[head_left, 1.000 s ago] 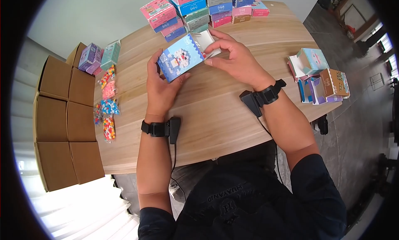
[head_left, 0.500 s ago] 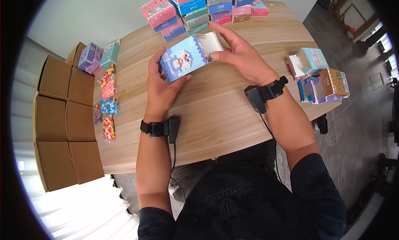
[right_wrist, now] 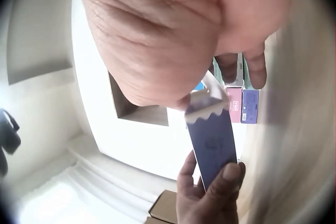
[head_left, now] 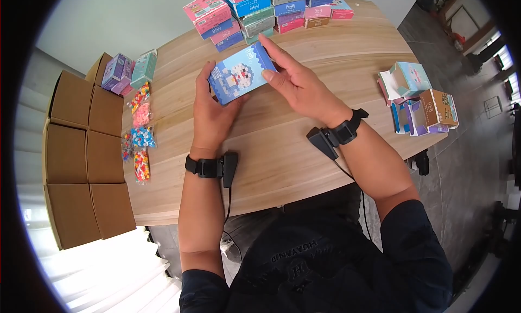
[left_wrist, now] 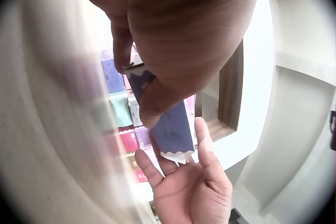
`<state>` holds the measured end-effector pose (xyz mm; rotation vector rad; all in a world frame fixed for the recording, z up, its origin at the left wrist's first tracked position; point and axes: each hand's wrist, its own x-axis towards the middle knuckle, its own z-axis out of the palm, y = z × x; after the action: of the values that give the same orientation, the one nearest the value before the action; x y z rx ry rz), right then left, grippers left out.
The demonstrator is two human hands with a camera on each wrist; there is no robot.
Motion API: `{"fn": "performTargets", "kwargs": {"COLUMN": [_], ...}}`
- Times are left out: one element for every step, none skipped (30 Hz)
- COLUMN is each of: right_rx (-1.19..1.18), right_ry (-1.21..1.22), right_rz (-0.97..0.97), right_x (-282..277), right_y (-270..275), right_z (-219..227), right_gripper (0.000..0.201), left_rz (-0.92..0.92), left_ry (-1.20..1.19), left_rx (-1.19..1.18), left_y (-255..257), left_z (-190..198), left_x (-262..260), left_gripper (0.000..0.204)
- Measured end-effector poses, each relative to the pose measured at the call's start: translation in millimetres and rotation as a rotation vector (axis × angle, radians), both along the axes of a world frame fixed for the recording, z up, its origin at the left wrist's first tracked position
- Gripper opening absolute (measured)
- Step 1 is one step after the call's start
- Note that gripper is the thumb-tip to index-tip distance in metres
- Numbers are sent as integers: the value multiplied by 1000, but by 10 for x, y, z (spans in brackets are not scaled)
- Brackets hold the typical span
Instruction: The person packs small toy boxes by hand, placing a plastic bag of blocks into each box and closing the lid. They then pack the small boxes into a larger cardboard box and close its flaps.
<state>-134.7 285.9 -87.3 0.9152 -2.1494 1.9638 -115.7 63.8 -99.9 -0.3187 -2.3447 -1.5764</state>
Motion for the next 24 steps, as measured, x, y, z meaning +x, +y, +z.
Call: {"fn": "performTargets", "kwargs": {"right_rx": [-29,-58,-127,-193,-258,-285,-311,-338,-327,-317,-307,-316,-324,-331,-337,-343,-350,-336,-321,-307,-305,-303,-300,-293], "right_ry": [17,33,-83,-197,-311,-361,-411,-461,-466,-470,-475,-471,-466,-461,-465,-468,-472,-480,-490,-499,-501,-502,-503,-505], "right_rz": [-21,-42,-45,-48,-51,-57,-63,-69,-55,-40,-25,-18,-10,-3,-12,-21,-31,-41,-52,-62,-65,-67,-69,-68], "right_x": [-1,-1,-7,-27,-49,-66,-83,-94,-99,-103,-101,-94,-88,-84,-87,-96,-102,-104,-105,-105,-101,-97,-97,-104], "right_y": [-38,-55,-52,-45,-36,-12,7,22,30,40,49,57,62,63,61,62,63,60,55,52,51,47,42,42], "right_z": [-43,-72,-74,-65,-56,-59,-63,-66,-63,-57,-51,-37,-16,-3,-11,-29,-46,-58,-69,-76,-75,-71,-67,-75], "right_gripper": [59,58,51,45,39,32,26,20,19,18,18,18,18,18,17,16,15,14,14,13,13,12,12,12], "left_rz": [1,1,-8,-17,-27,-29,-31,-34,-37,-40,-43,-43,-42,-41,-53,-65,-78,-74,-71,-67,-68,-70,-71,-64], "left_ry": [3,6,8,12,17,18,18,19,21,22,24,15,8,0,-6,-11,-17,-5,6,17,6,-5,-16,-6], "left_rx": [-6,-14,-13,-10,-6,-19,-31,-43,-37,-31,-25,-14,-3,9,21,32,42,25,8,-9,-4,2,8,-6], "left_y": [-4,-5,-6,-10,-12,0,5,8,4,-2,-4,-2,-1,-5,-2,12,19,17,14,13,19,27,27,23], "left_z": [-6,-12,-18,-22,-23,-24,-25,-26,-36,-52,-62,-58,-48,-37,-23,-5,3,-12,-41,-58,-50,-33,-24,-31], "left_x": [-4,-5,-3,-3,-6,-1,4,7,0,-12,-18,-14,-9,-4,7,20,25,17,3,-4,3,15,18,13], "left_gripper": [90,90,90,91,91,91,91,91,92,92,93,92,91,90,90,90,89,90,92,93,93,93,93,92]}}
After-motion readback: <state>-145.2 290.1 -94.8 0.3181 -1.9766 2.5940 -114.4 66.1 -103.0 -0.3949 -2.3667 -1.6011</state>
